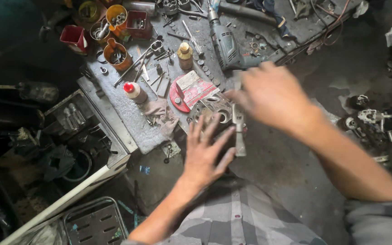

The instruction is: The person works on a small engine cylinder head clamped in a bench vise at a cluttered repair workbench. They use a socket wrench to loosen and tighten bolts on the part, handle a spark plug and other small components, reposition the part in the vise, and finally wipe the workpiece with a cloth.

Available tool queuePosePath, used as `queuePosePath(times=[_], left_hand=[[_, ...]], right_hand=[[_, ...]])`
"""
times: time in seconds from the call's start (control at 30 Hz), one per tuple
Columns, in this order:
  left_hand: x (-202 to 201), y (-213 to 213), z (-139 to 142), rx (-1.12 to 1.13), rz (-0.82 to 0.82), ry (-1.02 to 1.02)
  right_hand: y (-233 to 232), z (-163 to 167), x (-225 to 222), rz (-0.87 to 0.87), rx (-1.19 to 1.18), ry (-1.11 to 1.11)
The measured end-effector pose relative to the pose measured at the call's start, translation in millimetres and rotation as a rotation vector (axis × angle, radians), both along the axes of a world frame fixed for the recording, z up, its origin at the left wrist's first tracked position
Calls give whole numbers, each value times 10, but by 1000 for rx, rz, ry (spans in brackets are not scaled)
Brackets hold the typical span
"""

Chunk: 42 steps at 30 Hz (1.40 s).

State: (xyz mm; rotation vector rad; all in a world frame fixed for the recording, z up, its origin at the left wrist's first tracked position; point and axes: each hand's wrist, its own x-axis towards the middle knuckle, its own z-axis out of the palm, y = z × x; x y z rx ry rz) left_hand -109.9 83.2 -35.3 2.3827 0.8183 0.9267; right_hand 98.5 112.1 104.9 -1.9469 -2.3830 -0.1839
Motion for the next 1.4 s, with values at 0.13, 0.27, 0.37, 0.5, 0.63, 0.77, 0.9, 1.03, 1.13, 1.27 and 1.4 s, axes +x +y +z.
queuePosePath(times=[0.13,0.27,0.37,0.5,0.63,0.77,0.9,1.03,1.13,1.27,1.4], left_hand=[[365,-76,22,25,2,219],[455,-45,-38,138,71,102],[473,-53,-44,-4,42,89],[512,-96,21,91,121,55],[505,-86,82,87,126,74],[503,-9,100,96,81,126],[562,40,140,138,97,-12],[617,39,187,166,145,-13],[631,33,169,142,157,-26],[644,36,80,123,117,-34],[663,33,36,113,130,8]], right_hand=[[-46,-46,-342,294,73,85],[-528,120,-323,474,-259,183],[-638,187,-127,128,-473,88],[-479,197,26,-36,-265,84],[-336,158,-31,16,-128,155],[-233,106,-15,165,-35,164],[-114,153,163,592,65,428],[-212,255,232,259,207,494],[-346,224,176,-95,33,329],[-294,33,176,190,-54,355],[-160,-38,301,472,-92,429]])
